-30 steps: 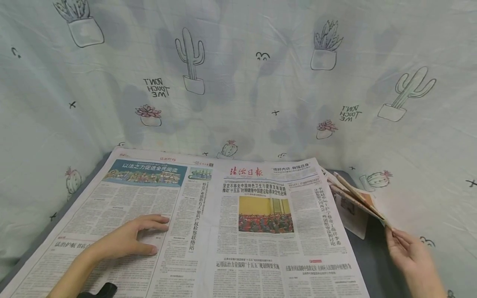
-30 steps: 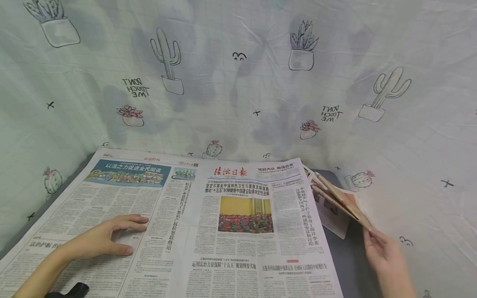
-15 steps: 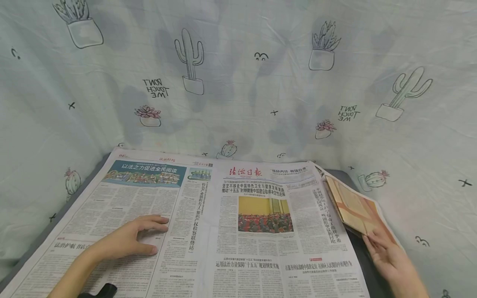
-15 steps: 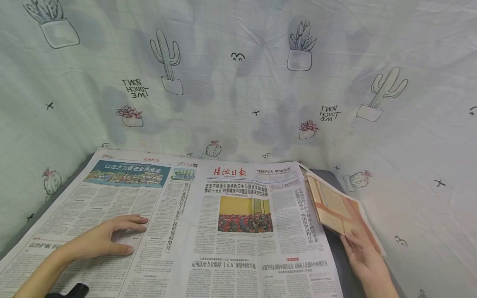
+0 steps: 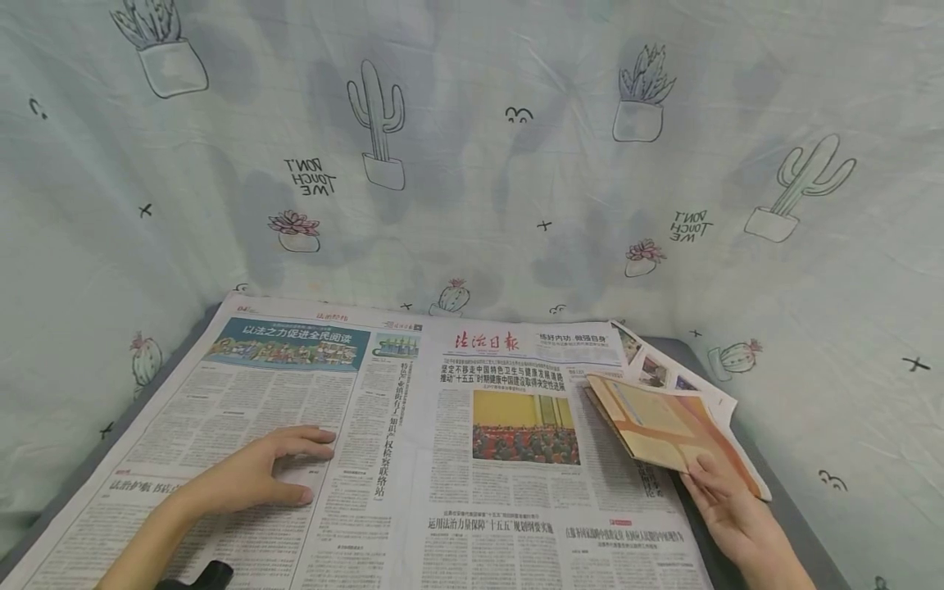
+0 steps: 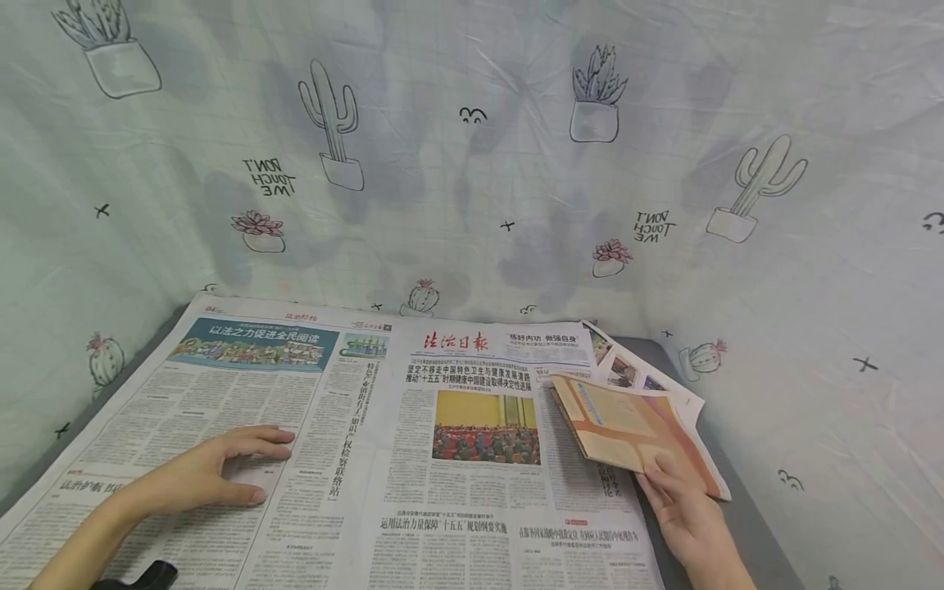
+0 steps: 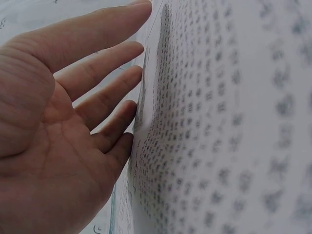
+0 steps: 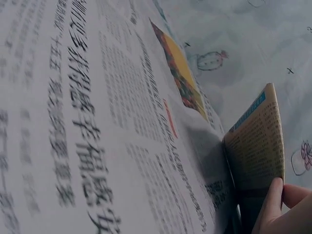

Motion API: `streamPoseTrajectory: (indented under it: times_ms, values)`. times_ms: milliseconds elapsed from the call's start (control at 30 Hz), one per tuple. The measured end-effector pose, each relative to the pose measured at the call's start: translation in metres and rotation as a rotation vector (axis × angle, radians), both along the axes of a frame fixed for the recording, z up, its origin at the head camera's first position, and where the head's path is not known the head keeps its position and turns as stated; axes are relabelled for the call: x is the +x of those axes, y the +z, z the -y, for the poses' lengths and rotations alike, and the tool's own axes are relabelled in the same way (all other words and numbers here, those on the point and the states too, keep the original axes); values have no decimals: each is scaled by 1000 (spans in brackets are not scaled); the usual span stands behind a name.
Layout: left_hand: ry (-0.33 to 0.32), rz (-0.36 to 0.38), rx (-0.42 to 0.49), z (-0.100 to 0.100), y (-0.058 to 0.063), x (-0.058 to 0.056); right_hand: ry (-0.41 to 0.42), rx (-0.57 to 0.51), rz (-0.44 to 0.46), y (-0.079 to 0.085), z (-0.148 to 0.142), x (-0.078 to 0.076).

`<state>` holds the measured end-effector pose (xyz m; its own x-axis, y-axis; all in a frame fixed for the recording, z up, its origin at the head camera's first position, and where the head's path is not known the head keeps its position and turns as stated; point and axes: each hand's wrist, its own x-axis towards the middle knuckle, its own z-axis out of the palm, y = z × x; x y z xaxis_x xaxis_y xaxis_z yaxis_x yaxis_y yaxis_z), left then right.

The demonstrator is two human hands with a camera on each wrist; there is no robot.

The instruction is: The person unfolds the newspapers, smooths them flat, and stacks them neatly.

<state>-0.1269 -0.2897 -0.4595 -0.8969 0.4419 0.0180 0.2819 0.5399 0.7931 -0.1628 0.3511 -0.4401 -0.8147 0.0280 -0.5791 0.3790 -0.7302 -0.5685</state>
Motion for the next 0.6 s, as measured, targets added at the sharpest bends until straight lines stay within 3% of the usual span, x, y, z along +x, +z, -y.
streamPoseTrajectory:
  times_ms: [333,600]
  values:
    - [-3,0,5,0,-1,0,155,152,-58,-2,41,14]
    - [5,4,6,0,-3,-1,226,284,-133,-9,78,21]
